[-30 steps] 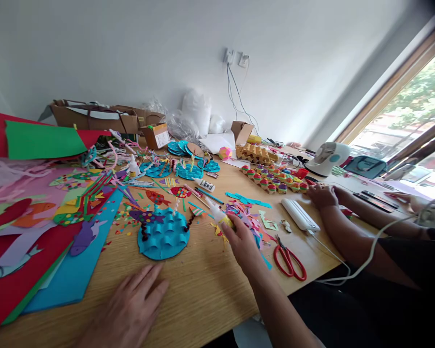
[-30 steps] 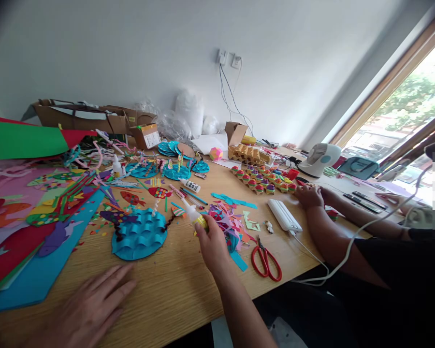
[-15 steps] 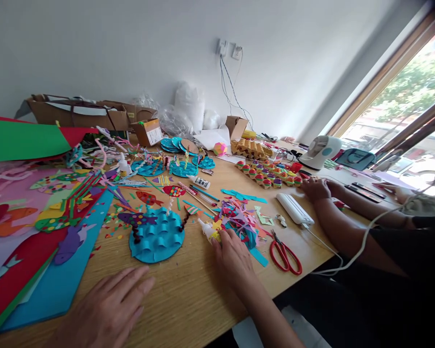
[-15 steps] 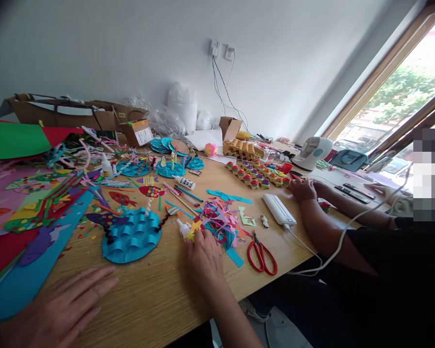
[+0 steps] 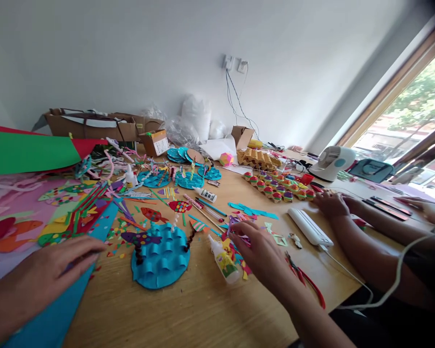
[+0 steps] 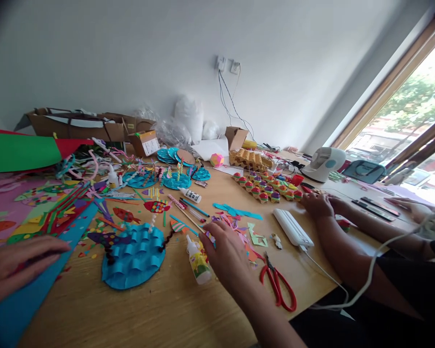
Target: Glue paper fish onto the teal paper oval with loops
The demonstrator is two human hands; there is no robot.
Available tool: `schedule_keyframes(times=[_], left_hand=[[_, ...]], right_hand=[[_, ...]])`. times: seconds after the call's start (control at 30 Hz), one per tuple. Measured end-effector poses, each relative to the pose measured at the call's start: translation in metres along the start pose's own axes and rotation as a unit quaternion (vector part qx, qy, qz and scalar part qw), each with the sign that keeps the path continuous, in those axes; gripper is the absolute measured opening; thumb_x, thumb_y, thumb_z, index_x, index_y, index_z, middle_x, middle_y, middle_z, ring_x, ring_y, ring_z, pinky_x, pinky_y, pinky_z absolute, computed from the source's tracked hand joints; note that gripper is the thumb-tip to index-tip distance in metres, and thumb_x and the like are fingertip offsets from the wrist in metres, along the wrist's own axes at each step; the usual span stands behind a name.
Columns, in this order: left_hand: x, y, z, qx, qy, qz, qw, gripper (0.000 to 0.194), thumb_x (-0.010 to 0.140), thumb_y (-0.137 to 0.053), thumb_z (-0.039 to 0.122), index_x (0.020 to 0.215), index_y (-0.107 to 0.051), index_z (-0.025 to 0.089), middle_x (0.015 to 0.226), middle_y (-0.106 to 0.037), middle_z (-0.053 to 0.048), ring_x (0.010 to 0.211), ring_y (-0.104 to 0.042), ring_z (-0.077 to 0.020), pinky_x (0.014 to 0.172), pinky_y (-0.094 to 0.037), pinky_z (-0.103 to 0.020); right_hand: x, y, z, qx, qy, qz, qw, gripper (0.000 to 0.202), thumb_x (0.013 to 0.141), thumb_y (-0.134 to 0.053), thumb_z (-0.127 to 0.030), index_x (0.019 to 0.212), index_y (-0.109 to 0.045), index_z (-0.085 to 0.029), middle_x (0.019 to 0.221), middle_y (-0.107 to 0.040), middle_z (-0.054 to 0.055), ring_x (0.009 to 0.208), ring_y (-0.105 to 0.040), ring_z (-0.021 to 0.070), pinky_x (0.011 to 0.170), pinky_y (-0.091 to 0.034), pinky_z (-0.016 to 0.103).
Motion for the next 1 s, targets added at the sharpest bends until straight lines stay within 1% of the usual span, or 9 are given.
schedule_keyframes(times=[0.1,0.17,0.27,0.37,0.43,0.6,0.7,0.87,1.0], left_hand=[[0.042,0.02,-0.001,-0.026,0.058,-0.065,0.996,0.031,0.074,-0.039,0.046,0.083,-0.065,0.031,0.091,-0.071,0.004,0.083,-0.065,-0.0253,0.073,-0.052,-0.033],[0.068,0.024,0.006,-0.04,0.065,-0.1,0.992,0.034,0.074,-0.037,0.044,0.084,-0.065,0.028,0.092,-0.071,0.002,0.086,-0.064,-0.0249,0.075,-0.05,-0.033],[0.099,0.013,0.009,-0.061,0.073,-0.126,0.988,0.037,0.072,-0.036,0.041,0.086,-0.066,0.025,0.095,-0.07,-0.002,0.091,-0.062,-0.0248,0.078,-0.048,-0.031],[0.12,-0.006,-0.004,-0.06,0.078,-0.155,0.983,0.038,0.07,-0.037,0.036,0.089,-0.066,0.022,0.094,-0.07,-0.004,0.088,-0.063,-0.0232,0.075,-0.048,-0.028],[0.131,-0.011,-0.017,-0.03,0.071,-0.159,0.984,0.037,0.069,-0.037,0.032,0.088,-0.067,0.022,0.093,-0.071,-0.003,0.088,-0.063,-0.0221,0.076,-0.048,-0.027],[0.15,0.004,-0.051,0.029,0.091,-0.129,0.987,0.036,0.069,-0.038,0.029,0.089,-0.067,0.019,0.092,-0.071,-0.004,0.086,-0.063,-0.0218,0.074,-0.047,-0.026],[0.16,0.005,-0.062,0.04,0.099,-0.125,0.986,0.034,0.071,-0.04,0.028,0.089,-0.067,0.019,0.091,-0.071,-0.003,0.083,-0.064,-0.0208,0.072,-0.047,-0.025],[0.178,-0.011,-0.053,0.041,0.072,-0.121,0.989,0.033,0.075,-0.039,0.019,0.093,-0.067,0.022,0.099,-0.069,-0.001,0.094,-0.061,-0.0181,0.081,-0.043,-0.023],[0.198,-0.028,-0.041,0.047,0.054,-0.118,0.99,0.035,0.076,-0.039,0.009,0.095,-0.067,0.019,0.106,-0.066,-0.004,0.103,-0.057,-0.0198,0.088,-0.04,-0.026]], right_hand=[[0.039,0.001,-0.007,0.006,0.036,-0.032,0.999,0.022,0.082,-0.045,-0.028,0.088,-0.065,-0.021,0.089,-0.065,0.004,0.082,-0.058,0.0172,0.07,-0.041,0.026],[0.068,-0.008,-0.012,0.003,0.049,-0.068,0.996,0.021,0.08,-0.046,-0.027,0.084,-0.066,-0.021,0.083,-0.066,0.003,0.077,-0.058,0.0166,0.066,-0.04,0.025],[0.11,-0.027,-0.024,0.001,0.08,-0.118,0.99,0.02,0.077,-0.049,-0.025,0.082,-0.068,-0.019,0.075,-0.066,0.002,0.072,-0.058,0.016,0.061,-0.038,0.024],[0.146,-0.049,-0.036,0.023,0.098,-0.167,0.981,0.016,0.073,-0.054,-0.02,0.079,-0.068,-0.018,0.072,-0.066,0.0,0.067,-0.058,0.0144,0.059,-0.038,0.022],[0.165,-0.062,-0.043,0.037,0.1,-0.193,0.975,0.016,0.071,-0.055,-0.017,0.079,-0.069,-0.018,0.07,-0.066,-0.001,0.065,-0.058,0.0135,0.058,-0.039,0.022],[0.192,-0.084,-0.054,0.044,0.101,-0.204,0.973,0.018,0.069,-0.056,-0.013,0.08,-0.069,-0.017,0.071,-0.067,0.0,0.066,-0.059,0.0141,0.059,-0.041,0.022],[0.205,-0.095,-0.058,0.052,0.099,-0.202,0.973,0.018,0.068,-0.056,-0.012,0.078,-0.07,-0.018,0.071,-0.067,0.0,0.069,-0.059,0.015,0.062,-0.042,0.023],[0.232,-0.114,-0.064,0.093,0.095,-0.197,0.971,0.015,0.066,-0.058,-0.01,0.072,-0.069,-0.018,0.066,-0.065,-0.001,0.07,-0.06,0.0151,0.066,-0.043,0.024],[0.251,-0.124,-0.078,0.168,0.077,-0.218,0.958,0.018,0.071,-0.053,-0.01,0.079,-0.068,-0.016,0.064,-0.065,0.0,0.063,-0.06,0.0122,0.058,-0.046,0.021]])
Point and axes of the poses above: each hand's wrist, its own x-axis towards the middle knuckle, its own y-axis out of the back of the hand, z = x × y, the point moved 5 cm from there along x, towards the middle knuckle
